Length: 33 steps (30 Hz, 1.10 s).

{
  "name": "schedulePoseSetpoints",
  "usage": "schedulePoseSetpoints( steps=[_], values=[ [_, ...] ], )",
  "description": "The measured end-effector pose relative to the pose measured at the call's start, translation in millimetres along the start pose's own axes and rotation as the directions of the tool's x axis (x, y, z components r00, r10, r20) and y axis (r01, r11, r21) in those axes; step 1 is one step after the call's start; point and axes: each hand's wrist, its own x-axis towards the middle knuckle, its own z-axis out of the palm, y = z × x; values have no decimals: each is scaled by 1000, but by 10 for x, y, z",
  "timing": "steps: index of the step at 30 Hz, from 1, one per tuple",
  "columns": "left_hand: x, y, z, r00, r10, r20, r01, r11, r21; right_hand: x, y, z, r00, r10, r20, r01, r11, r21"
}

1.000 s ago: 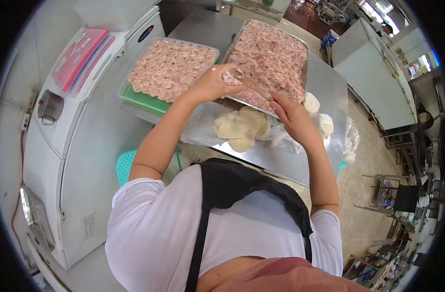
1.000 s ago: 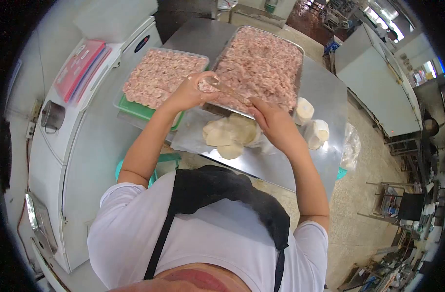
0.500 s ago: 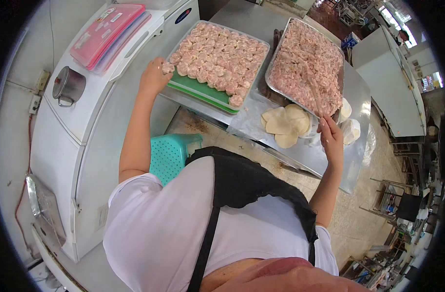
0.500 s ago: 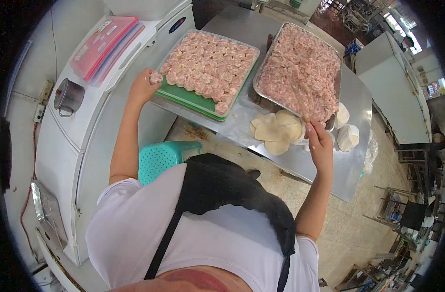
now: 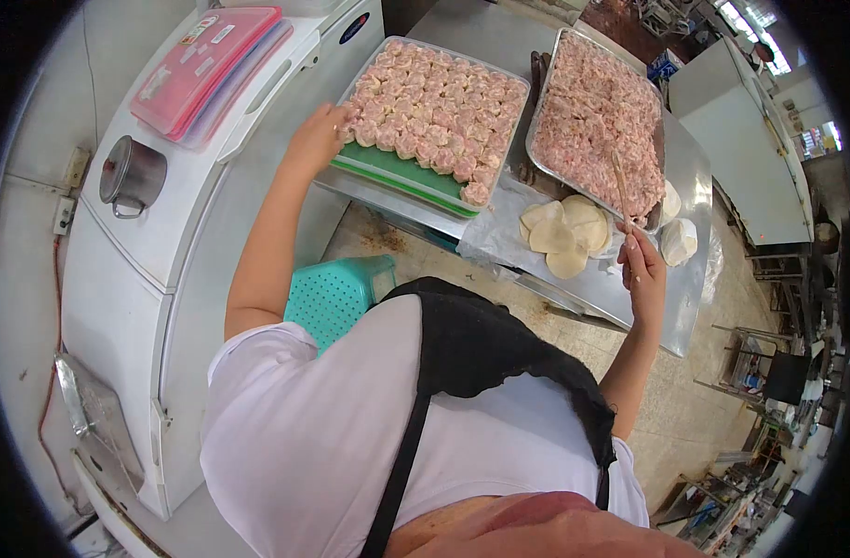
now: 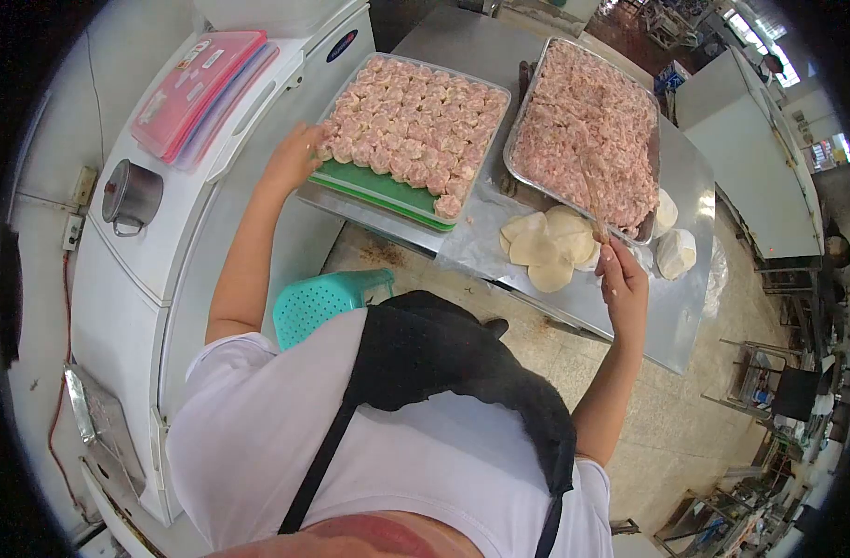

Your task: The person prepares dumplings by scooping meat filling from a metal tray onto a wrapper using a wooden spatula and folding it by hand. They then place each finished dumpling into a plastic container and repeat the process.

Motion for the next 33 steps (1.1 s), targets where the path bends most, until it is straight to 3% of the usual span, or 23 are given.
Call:
schedulePoseSetpoints(
  steps=[2, 10, 12, 14, 15, 17, 18, 20, 21, 23, 25, 28, 30, 33],
  values=[
    [-34, 291, -248, 977, -203, 65, 186, 961, 206, 3, -4, -1, 1000, -6, -7, 6, 1000, 9],
    [71, 68, -42, 994, -90, -57, 103, 941, 321, 258, 76, -148, 999, -18, 36, 18, 1000, 4],
    [88, 11, -1, 995, -66, -71, 85, 951, 299, 443, 194, -327, 1000, -11, -10, 10, 998, -56],
    [45, -57, -36, 998, -48, -42, 57, 959, 276, 708, 491, -660, 987, -160, 24, 159, 926, -342],
    [28, -25, -46, 999, -52, -11, 54, 961, 271, 767, 476, -804, 989, -149, -10, 137, 930, -342],
    [66, 436, -342, 995, -70, 74, 62, 992, 107, 843, 251, -1123, 961, -273, 54, 202, 554, -807],
    [83, 673, -400, 996, -47, 80, 39, 994, 105, 859, 102, -1264, 963, -268, 31, 181, 559, -809],
    [104, 1220, -395, 986, 58, -156, -41, 993, 111, 907, -170, -1491, 992, -57, 110, 120, 230, -966],
    [134, 1510, -349, 986, 66, -152, -50, 992, 112, 985, -192, -1587, 993, -54, 102, 112, 235, -966],
    [189, 2147, -173, 960, 232, -157, -263, 939, -222, 1144, -187, -1748, 980, -43, 195, 197, 46, -979],
    [223, 2738, 202, 975, 221, -12, -198, 844, -498, 1213, -215, -1738, 964, -56, 260, 262, 16, -965],
    [321, 3287, 991, 901, 430, 53, -338, 775, -533, 1439, 100, -1653, 906, -96, 413, 402, -114, -908],
    [362, 3486, 1396, 882, 464, 84, -343, 754, -561, 1428, 437, -1430, 900, -112, 421, 417, -60, -907],
    [407, 3637, 1660, 885, 439, 156, -334, 831, -444, 1211, 522, -1344, 849, -208, 486, 498, 5, -867]
  ],
)
